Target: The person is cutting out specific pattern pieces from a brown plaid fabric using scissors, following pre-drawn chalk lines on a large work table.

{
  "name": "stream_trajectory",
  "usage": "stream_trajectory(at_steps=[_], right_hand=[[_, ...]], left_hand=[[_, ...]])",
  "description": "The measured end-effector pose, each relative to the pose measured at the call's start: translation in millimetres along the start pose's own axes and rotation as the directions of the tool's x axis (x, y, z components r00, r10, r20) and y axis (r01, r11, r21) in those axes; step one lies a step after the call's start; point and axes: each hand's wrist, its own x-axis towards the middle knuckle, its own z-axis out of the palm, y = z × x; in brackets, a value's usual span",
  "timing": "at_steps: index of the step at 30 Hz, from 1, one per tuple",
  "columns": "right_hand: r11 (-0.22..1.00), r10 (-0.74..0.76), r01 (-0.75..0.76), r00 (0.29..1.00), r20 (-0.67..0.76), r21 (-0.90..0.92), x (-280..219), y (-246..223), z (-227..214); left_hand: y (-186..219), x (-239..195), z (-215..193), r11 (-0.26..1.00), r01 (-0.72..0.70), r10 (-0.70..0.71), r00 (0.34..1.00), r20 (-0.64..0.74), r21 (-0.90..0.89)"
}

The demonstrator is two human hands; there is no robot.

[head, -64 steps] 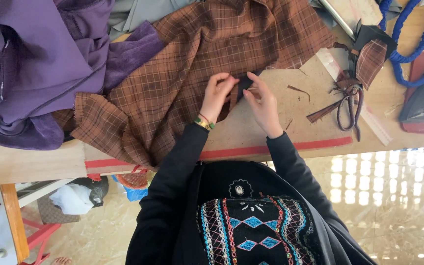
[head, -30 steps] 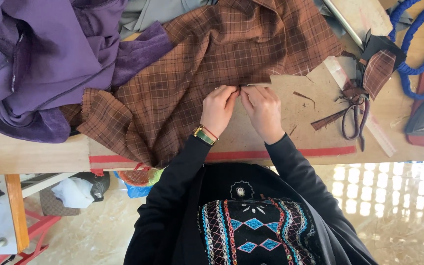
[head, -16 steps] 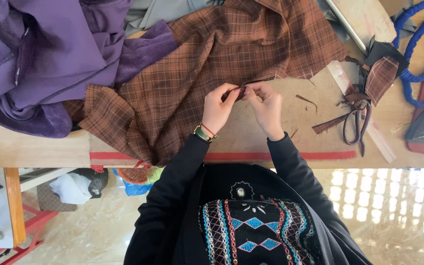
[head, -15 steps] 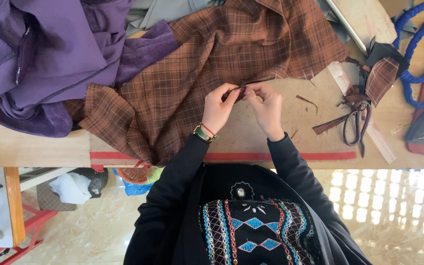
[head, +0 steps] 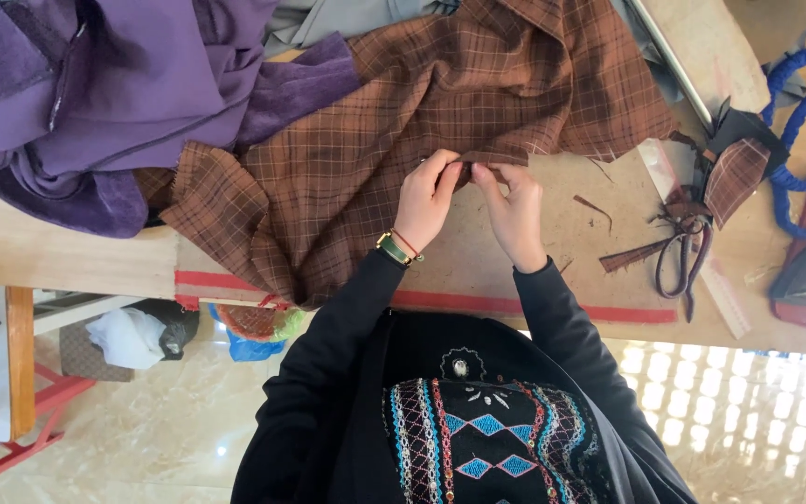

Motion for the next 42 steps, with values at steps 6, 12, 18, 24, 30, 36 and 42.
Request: stream_trajectory(at_steps=[6, 12, 18, 24, 30, 36, 42], right_hand=[[0.999, 0.02, -0.021, 1.0, 0.017, 0.033, 8.7, -2.6, 1.9], [0.918, -0.22, 0.213, 0.975, 0.017, -0.335, 11.7, 4.3, 0.5], [0.842, -0.308, 0.26, 0.951, -0.026, -0.472, 11.9, 27.5, 12.1], [0.823, -0.354, 0.283, 0.933, -0.056, -0.492, 28.6, 62.2, 1.8], [0.976, -0.186, 0.191, 0.981, 0.053, -0.105, 23.1, -0.6, 3.1], [0.99, -0.124, 0.119, 0.99, 0.063, 0.082, 19.9, 7.9, 8.0], [0.983, -0.058, 0.038, 0.993, 0.105, 0.181, 23.0, 18.7, 13.0]], left_hand=[[4.2, -1.9, -1.1, 1.0, 0.015, -0.015, 1.0, 0.0, 0.017], [9.1, -1.3, -2.3, 0.996, 0.018, -0.015, 0.999, -0.037, 0.089], [4.9, -2.1, 2.8, 0.995, 0.032, -0.026, 0.997, -0.071, 0.09], [4.0, -3.6, -1.7, 0.996, 0.088, -0.086, 0.993, -0.077, 0.022], [9.6, 3.9, -15.6, 0.986, 0.165, -0.165, 0.985, -0.046, 0.015], [-8.5, 14.3, -0.4, 0.99, 0.139, -0.137, 0.989, -0.058, 0.02], [-11.6, 13.4, 12.3, 0.986, 0.124, -0.136, 0.985, -0.103, -0.112]])
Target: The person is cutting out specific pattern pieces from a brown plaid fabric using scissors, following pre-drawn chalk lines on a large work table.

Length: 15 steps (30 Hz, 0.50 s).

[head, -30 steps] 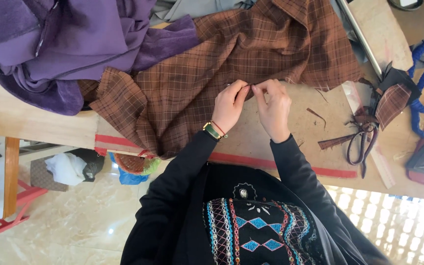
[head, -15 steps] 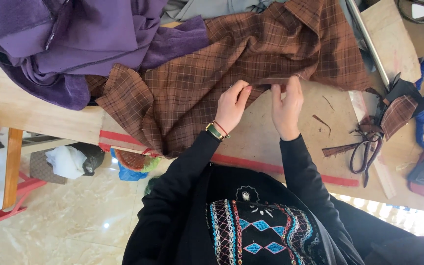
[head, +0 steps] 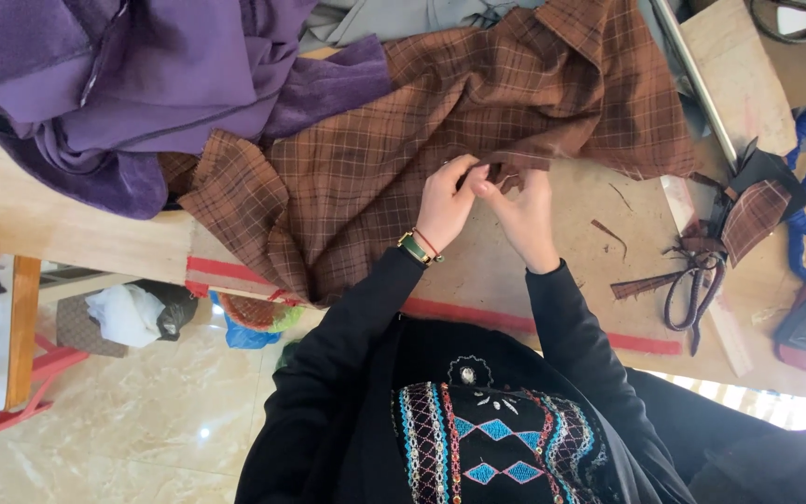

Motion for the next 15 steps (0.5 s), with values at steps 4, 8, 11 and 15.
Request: stream_trajectory(at_steps=[4, 8, 11, 15], right_hand=[[0.998, 0.032, -0.028, 0.997, -0.071, 0.061, 8.0, -12.5, 4.2], [0.995, -0.063, 0.054, 0.992, -0.11, -0.085, 10.6, -11.8, 2.0], [0.965, -0.125, 0.086, 0.981, -0.15, -0.246, 14.2, -10.4, -0.6], [0.874, -0.189, 0.089, 0.968, -0.167, -0.477, 10.9, 28.1, 2.1]], left_hand=[[-23.4, 3.3, 2.8, 0.996, 0.023, -0.023, 1.0, 0.004, -0.084], [-31.7, 5.4, 3.8, 0.998, 0.003, -0.004, 1.0, -0.011, -0.07], [-12.5, 5.4, -2.7, 0.997, -0.028, 0.031, 0.998, -0.051, 0.066], [0.3, 2.8, -0.5, 0.977, -0.047, 0.063, 0.995, -0.072, 0.206]])
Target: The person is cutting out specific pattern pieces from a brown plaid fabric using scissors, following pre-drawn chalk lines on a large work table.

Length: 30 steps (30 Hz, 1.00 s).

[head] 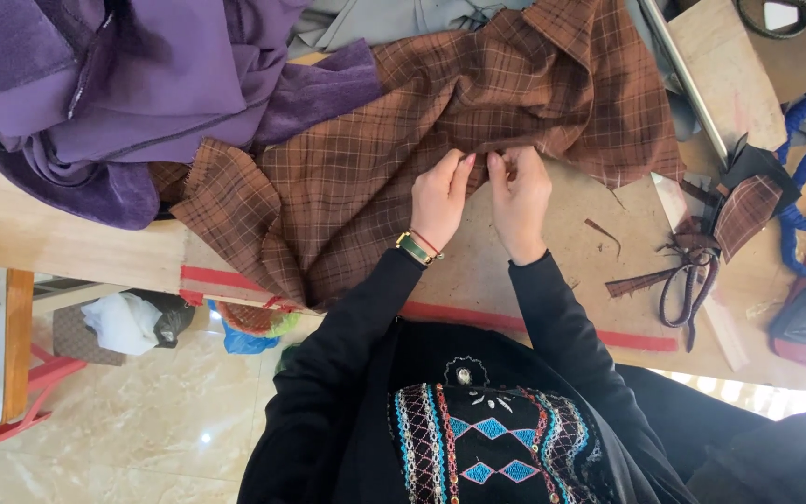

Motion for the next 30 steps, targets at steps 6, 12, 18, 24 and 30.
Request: stream_trajectory(at_steps=[6, 12, 18, 24, 30], right_hand=[[0.861, 0.122, -0.09, 0.992, 0.031, -0.5, -5.6, 87.5, 37.1], [0.932, -0.006, -0.002, 1.0, -0.021, -0.363, 19.8, 65.7, -9.5], [0.992, 0.031, -0.033, 0.999, -0.02, -0.119, 19.2, 35.1, -11.9], [0.939, 0.102, -0.155, 0.978, 0.183, 0.308, 14.4, -14.9, -22.7], [0.666, 0.315, -0.309, 0.942, 0.12, 0.679, 18.1, -17.0, -12.1]], left_hand=[[-1.3, -6.3, 4.4, 0.947, -0.157, 0.149, 0.988, 0.05, 0.28], [10.8, -3.8, 2.3, 0.987, -0.017, 0.008, 0.998, 0.055, 0.16], [-9.6, 6.9, -4.7, 0.969, 0.211, -0.223, 0.971, 0.089, 0.132], [-2.9, 17.3, 3.8, 0.905, -0.171, 0.137, 0.984, 0.111, 0.39], [-26.3, 23.1, 34.2, 0.991, 0.031, -0.019, 0.995, 0.098, -0.128]])
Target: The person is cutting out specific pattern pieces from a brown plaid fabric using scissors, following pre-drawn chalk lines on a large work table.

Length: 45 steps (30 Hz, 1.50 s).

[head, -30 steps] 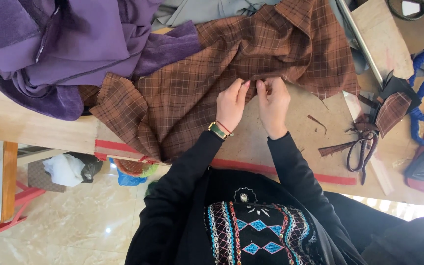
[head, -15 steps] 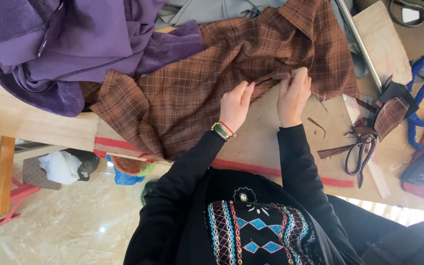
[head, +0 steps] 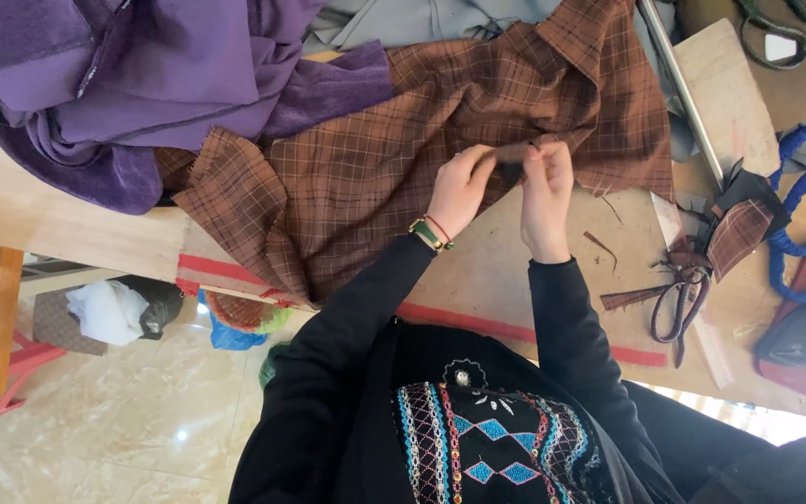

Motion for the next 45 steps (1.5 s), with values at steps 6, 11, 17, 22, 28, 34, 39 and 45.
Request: stream_trajectory(at_steps=[6, 11, 17, 22, 28, 34, 39, 45], right_hand=[[0.992, -0.004, 0.017, 0.995, 0.099, -0.125, -3.7, 0.3, 2.8], [0.981, 0.015, 0.008, 0.993, 0.118, -0.195, -0.7, 8.3, 9.6], [0.835, -0.121, 0.209, 0.972, 0.201, -0.509, 4.2, 24.6, -1.5], [0.488, -0.312, 0.375, 0.918, 0.243, -0.788, 8.3, 39.9, -0.1], [0.436, -0.4, 0.355, 0.9, 0.175, -0.827, 26.3, 45.5, -3.9], [0.453, -0.418, 0.341, 0.897, 0.142, -0.824, 29.4, 44.6, -4.5], [0.834, -0.235, 0.306, 0.95, 0.207, -0.459, 25.1, 30.7, -12.1], [0.906, -0.093, 0.179, 0.968, 0.234, -0.383, 9.6, -14.0, 6.9]], left_hand=[[-7.7, 9.7, 4.4, 0.962, 0.195, -0.217, 0.971, -0.103, -0.192], [12.4, 9.3, -0.6, 0.926, 0.192, -0.231, 0.969, -0.086, -0.326], [49.3, -2.8, -22.4, 0.974, 0.167, -0.182, 0.979, -0.091, -0.152], [40.4, -9.9, -14.7, 0.984, 0.088, -0.072, 0.992, -0.106, 0.155], [37.5, -13.0, -2.2, 0.993, 0.029, -0.006, 0.98, -0.2, 0.112], [53.8, -16.4, -8.0, 0.995, 0.08, -0.09, 0.967, -0.24, -0.052], [52.5, -13.4, -27.3, 0.97, 0.178, -0.21, 0.955, -0.209, -0.163], [28.0, -13.3, -19.5, 0.966, 0.168, -0.203, 0.963, -0.175, -0.199]])
